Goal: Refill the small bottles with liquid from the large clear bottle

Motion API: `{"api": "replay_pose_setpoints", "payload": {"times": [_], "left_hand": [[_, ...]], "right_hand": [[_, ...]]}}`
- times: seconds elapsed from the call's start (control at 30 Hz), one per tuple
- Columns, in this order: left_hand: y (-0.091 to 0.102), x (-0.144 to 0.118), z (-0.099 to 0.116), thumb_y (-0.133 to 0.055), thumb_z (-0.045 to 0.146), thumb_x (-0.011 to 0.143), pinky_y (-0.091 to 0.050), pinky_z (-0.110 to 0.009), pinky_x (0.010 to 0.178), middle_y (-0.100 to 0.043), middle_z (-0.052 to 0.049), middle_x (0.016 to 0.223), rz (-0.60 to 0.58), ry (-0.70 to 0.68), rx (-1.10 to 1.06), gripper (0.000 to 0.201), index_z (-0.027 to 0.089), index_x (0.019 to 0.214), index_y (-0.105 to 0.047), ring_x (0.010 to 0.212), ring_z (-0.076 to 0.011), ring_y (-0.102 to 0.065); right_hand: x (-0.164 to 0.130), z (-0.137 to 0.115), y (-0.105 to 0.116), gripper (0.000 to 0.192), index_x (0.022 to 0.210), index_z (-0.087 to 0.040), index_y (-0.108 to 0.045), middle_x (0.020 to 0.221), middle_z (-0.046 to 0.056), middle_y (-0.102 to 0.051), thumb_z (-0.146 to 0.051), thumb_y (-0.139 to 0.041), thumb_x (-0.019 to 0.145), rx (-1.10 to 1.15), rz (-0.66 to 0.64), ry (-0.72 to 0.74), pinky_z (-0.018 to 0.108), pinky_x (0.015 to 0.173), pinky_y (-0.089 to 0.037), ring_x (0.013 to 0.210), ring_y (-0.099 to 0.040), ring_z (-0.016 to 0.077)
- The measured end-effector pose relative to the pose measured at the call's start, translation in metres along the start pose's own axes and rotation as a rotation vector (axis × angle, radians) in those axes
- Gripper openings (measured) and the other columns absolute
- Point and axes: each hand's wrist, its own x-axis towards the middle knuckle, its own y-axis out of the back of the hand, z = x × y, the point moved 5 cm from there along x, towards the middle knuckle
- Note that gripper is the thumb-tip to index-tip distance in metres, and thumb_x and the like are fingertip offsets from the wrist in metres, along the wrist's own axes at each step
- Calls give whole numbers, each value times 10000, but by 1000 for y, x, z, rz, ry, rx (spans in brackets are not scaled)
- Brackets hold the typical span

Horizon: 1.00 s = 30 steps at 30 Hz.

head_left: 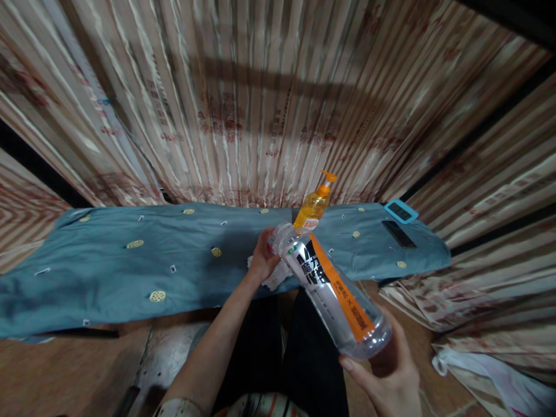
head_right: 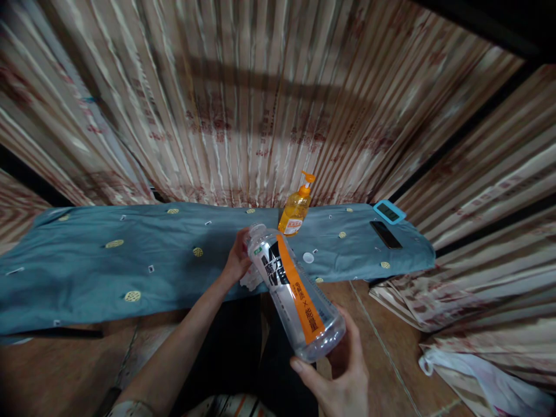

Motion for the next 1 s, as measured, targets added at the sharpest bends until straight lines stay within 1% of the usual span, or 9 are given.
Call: {"api": "replay_pose_setpoints", "payload": {"times": [0.13,0.27,0.4,0.5,0.63,0.8,0.9,1.0], "left_hand": [[-1,0,4,-849,555,686,-445,-481,1159,-646,-131,1334,-2,10,-28,762,219,1293,-534,1270,-314,-608],[0,-1,2,-852,562,674,-431,-483,1178,-632,-134,1361,2,23,-35,795,218,1313,-528,1296,-318,-594],[1,-1,-2,-869,490,666,-423,-492,1182,-635,-129,1359,-1,22,-15,767,223,1303,-534,1306,-323,-589],[1,0,-4,-866,453,667,-419,-501,1185,-633,-134,1363,7,23,-10,759,218,1304,-528,1314,-329,-586],[1,0,-4,-869,454,660,-418,-499,1188,-623,-141,1383,7,26,-22,778,215,1313,-519,1333,-332,-576],[2,0,-1,-865,465,662,-435,-495,1177,-646,-129,1361,16,28,19,756,220,1301,-543,1303,-329,-600],[2,0,1,-865,470,652,-447,-524,1170,-659,-132,1338,21,14,13,749,225,1288,-555,1296,-346,-608],[1,0,-1,-855,487,664,-451,-517,1170,-648,-135,1355,17,23,10,752,231,1301,-549,1304,-338,-607]], "right_hand": [[0,-3,1,937,1334,-253,-551,1335,102,-697,-436,-984,523,-33,11,14,350,959,-568,1187,-694,305],[1,-5,1,917,1336,-248,-553,1342,106,-697,-449,-974,546,-61,-1,36,363,979,-559,1193,-695,310],[1,-5,1,930,1344,-236,-545,1343,117,-696,-458,-977,551,-65,-21,52,384,983,-566,1208,-688,326],[1,-4,1,935,1352,-243,-540,1327,111,-705,-451,-980,554,-43,-27,35,379,970,-573,1193,-695,320],[1,-4,1,934,1344,-250,-547,1335,106,-699,-433,-987,541,-24,-18,18,357,961,-574,1184,-698,307],[1,-5,0,955,1366,-237,-538,1344,127,-697,-454,-977,547,-49,-14,40,386,947,-587,1188,-698,332],[1,-5,1,941,1355,-240,-548,1328,122,-706,-450,-978,544,-44,-4,45,382,934,-593,1182,-703,332],[1,-4,1,935,1354,-242,-539,1339,124,-696,-457,-976,555,-51,-12,43,384,950,-586,1186,-698,325]]}}
